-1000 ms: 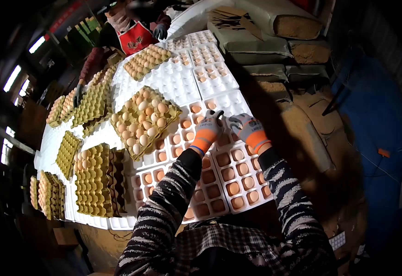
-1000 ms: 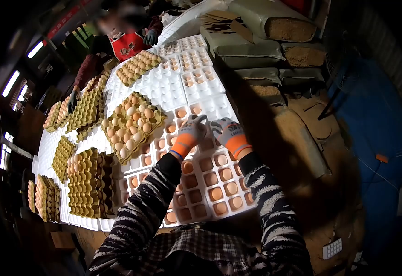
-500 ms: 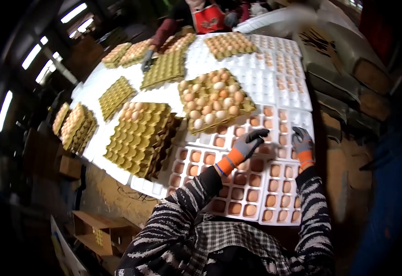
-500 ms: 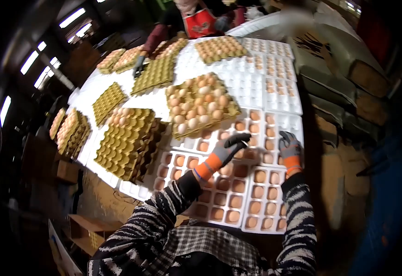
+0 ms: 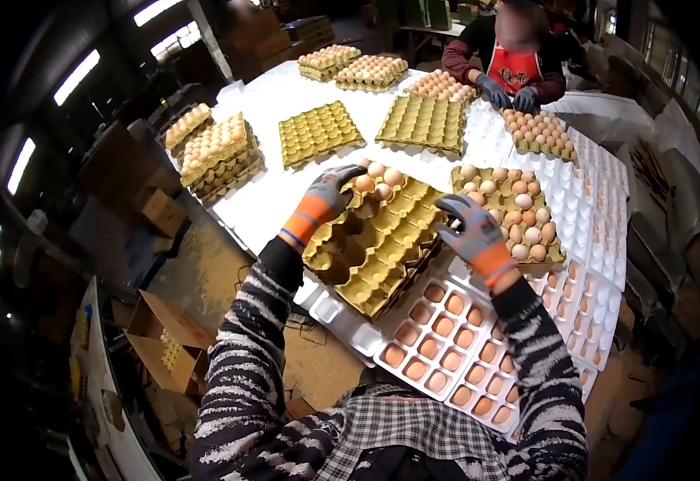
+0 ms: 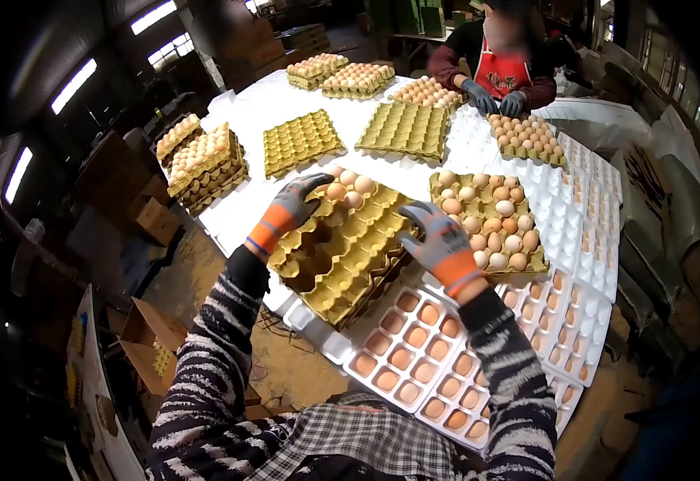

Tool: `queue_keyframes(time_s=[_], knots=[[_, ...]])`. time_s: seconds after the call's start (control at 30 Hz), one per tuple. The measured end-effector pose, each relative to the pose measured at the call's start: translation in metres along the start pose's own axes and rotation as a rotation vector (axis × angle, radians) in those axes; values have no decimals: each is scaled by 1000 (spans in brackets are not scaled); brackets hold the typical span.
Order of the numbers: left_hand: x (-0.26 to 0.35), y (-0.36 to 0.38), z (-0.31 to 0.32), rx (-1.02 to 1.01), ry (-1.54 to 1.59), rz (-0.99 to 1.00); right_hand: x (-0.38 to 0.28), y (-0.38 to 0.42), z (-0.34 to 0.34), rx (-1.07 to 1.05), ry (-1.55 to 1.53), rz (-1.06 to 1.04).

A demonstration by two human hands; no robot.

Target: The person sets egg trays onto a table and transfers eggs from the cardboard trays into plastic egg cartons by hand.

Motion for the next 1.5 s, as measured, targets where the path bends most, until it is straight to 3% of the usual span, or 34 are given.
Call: queue_keyframes(time_s=[0.1, 0.13, 0.27, 0.3, 0.33, 0.37, 0.43, 0.47, 0.5, 0.53, 0.57, 0.6, 0.63, 0.7, 0.77, 0.83, 0.9, 0.93, 0.97, 1.0, 1.07, 1.13, 1.17, 1.23, 1.3, 1.33, 1.37, 1.4, 1.43, 1.5], knots=[[-20, -26, 10, -300, -91, 38, -28, -73, 78, -90, 335, -2], [-31, -28, 17, -250, -96, 230, -37, -88, 95, -145, 420, 44], [-61, -33, 20, -283, -44, 253, -45, -105, 124, -136, 512, 94], [-69, -30, 22, -173, 19, 170, -45, -106, 121, -126, 467, 113], [-73, -27, 21, -69, 81, 85, -45, -106, 111, -122, 375, 164], [-68, -26, 5, -126, 454, -213, -34, -106, 101, -128, 112, 150], [-101, -20, 6, 199, 973, -247, 0, -111, 92, -108, -482, 255], [-95, -18, -10, 229, 1233, -387, -2, -116, 85, -65, -644, 347], [-109, -18, -9, 232, 1294, -363, -5, -122, 78, -20, -809, 441], [-118, -23, -12, 45, 1136, -382, -8, -134, 78, -16, -539, 270], [-125, -29, -14, -136, 969, -390, -11, -135, 83, -9, -536, 278], [-123, -34, -9, -212, 529, -154, -17, -140, 90, -129, -79, 282], [-117, -35, -4, -277, 372, -61, -28, -146, 93, -244, 379, 277], [-140, -42, 31, -309, -26, 35, -33, -150, 98, -235, 417, 319], [-123, -45, 11, -377, -49, 67, -34, -152, 101, -232, 488, 392], [-137, -43, 7, -307, 233, -8, -15, -147, 86, -151, -136, 392], [-145, -38, -1, -117, 738, -346, 12, -152, 86, -72, -799, 352], [-153, -39, -5, -53, 952, -391, 14, -159, 83, -161, -1003, 350], [-155, -42, -10, 4, 1166, -441, 7, -164, 82, -230, -953, 364], [-154, -49, -12, -37, 1106, -405, -1, -172, 86, -200, -516, 276], [-148, -65, -9, -175, 650, -171, -55, -184, 94, -181, 351, 191], [-145, -80, 9, -300, 166, 66, -80, -194, 125, -358, 899, 340], [-135, -85, 10, -409, -34, 144, -68, -204, 147, -451, 1009, 342], [-130, -91, 25, -438, -179, 92, -72, -204, 159, -397, 1102, 378], [-131, -93, 19, -429, -71, 66, -67, -201, 142, -384, 967, 317], [-135, -88, 19, -306, 52, 68, -83, -191, 110, -338, 780, 334], [-140, -81, 19, -182, 173, 72, -74, -182, 89, -229, 522, 300], [-154, -77, 24, -75, 377, 51, -54, -172, 74, -270, 54, 432], [-126, -71, -5, -134, 729, -221, -30, -161, 60, -296, -418, 546], [-118, -59, -19, -66, 1020, -310, -16, -115, 22, -290, -854, 535]])
Point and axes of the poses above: each hand's wrist, its own y-axis away from the middle knuckle, its own z-axis out of the palm, x = y × z, the point moved 1 cm from there along -y, towards the middle knuckle, and after that the axes turned 9 degrees about z, right-handed, at the moved point
